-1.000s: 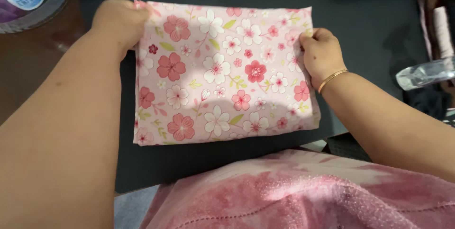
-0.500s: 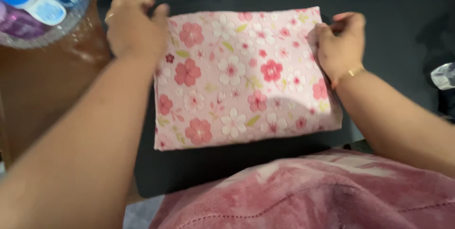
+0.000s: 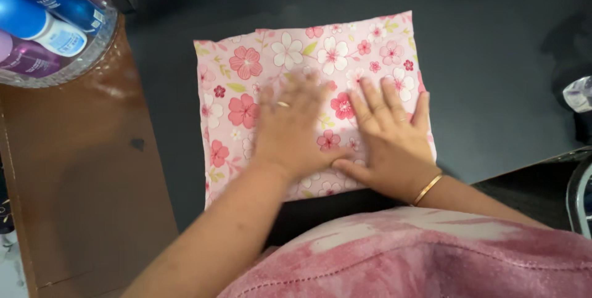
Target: The person folds a pink floral garment on a dark surface and places it into a gray laundry basket.
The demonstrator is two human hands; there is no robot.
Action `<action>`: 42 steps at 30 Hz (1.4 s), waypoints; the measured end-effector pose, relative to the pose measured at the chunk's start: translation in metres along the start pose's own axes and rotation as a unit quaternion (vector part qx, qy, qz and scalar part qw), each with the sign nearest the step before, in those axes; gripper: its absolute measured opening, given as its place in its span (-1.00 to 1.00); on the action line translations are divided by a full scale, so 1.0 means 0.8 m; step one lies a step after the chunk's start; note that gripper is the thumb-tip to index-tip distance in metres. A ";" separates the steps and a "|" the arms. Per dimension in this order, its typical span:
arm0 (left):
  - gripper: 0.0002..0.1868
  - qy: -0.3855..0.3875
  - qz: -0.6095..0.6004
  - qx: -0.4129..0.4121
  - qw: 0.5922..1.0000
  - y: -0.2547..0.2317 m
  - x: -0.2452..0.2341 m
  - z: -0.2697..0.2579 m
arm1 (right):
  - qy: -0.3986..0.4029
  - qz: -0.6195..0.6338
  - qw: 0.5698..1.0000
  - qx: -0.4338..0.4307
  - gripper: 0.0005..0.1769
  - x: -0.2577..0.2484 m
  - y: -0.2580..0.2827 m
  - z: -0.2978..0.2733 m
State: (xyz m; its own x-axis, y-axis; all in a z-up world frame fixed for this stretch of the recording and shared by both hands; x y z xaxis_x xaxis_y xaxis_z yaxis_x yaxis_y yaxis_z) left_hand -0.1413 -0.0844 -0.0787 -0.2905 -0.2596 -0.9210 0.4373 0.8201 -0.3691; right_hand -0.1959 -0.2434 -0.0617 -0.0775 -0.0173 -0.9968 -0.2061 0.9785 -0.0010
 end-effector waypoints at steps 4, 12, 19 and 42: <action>0.22 0.011 0.019 -0.123 0.992 0.056 -0.018 -0.001 | -0.047 0.077 0.996 0.028 0.35 0.003 -0.017 -0.006; 0.05 -0.182 -0.011 -0.145 0.972 0.137 -0.026 -0.072 | -0.074 0.107 0.989 0.063 0.38 0.011 -0.017 -0.011; -0.22 -0.176 -0.067 0.069 0.980 0.018 0.017 -0.112 | -0.071 0.029 0.996 -0.049 0.20 0.010 0.029 -0.018; 0.13 -0.087 -0.076 -0.358 0.927 0.083 -0.015 -0.131 | -0.035 0.459 0.846 0.271 -0.30 0.008 -0.085 -0.015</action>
State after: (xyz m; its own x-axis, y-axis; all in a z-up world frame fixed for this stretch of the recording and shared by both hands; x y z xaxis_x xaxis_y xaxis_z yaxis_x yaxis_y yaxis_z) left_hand -0.1975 0.0266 -0.0788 -0.1333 -0.4278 -0.8940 -0.2920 0.8790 -0.3771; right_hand -0.1944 -0.3128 -0.0673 0.0995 0.7936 -0.6003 0.3873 0.5248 0.7580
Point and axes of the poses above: each hand's wrist, its own z-axis towards the middle knuckle, its own x-axis out of the palm, y = z × x, the point moved 3 cm from there along z, towards the middle knuckle, and after that the axes turned 2 degrees about -y, right-handed, at the moved point
